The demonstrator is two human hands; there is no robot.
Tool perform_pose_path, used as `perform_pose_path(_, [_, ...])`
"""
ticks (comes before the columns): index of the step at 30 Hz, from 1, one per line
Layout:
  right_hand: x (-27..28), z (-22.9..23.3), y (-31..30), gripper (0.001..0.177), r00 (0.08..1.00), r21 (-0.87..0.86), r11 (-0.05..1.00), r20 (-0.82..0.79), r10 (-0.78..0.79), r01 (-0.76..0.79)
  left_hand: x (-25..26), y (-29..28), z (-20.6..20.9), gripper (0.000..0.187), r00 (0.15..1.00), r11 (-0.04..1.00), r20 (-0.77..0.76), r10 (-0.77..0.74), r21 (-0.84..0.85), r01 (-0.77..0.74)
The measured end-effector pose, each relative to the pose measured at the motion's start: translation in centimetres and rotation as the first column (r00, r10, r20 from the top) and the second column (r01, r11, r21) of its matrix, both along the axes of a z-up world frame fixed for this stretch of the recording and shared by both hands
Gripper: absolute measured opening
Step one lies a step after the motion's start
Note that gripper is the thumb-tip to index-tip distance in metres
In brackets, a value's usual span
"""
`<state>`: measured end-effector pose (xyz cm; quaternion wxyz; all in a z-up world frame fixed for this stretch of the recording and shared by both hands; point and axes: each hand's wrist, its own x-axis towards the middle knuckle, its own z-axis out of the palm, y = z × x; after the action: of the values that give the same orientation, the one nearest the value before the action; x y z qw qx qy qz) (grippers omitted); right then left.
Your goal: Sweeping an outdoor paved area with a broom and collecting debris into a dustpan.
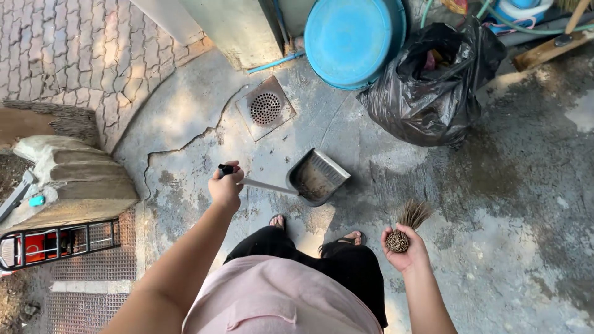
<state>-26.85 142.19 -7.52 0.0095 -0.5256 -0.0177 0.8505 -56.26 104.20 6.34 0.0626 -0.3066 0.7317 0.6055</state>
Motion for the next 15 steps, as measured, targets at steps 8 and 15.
perform_pose_path(8, [-10.7, 2.9, -4.0, 0.017, 0.984, 0.046, 0.989, 0.11, 0.138, -0.143, -7.1, -9.0, 1.3, 0.031, 0.947, 0.985, -0.281, 0.156, -0.03, -0.172])
perform_pose_path(15, [-19.9, 1.9, -12.6, 0.018, 0.968, 0.028, 0.968, -0.003, 0.251, -0.251, -16.1, -23.2, -1.3, 0.028, 0.923, 0.987, -0.353, 0.152, 0.1, -0.124])
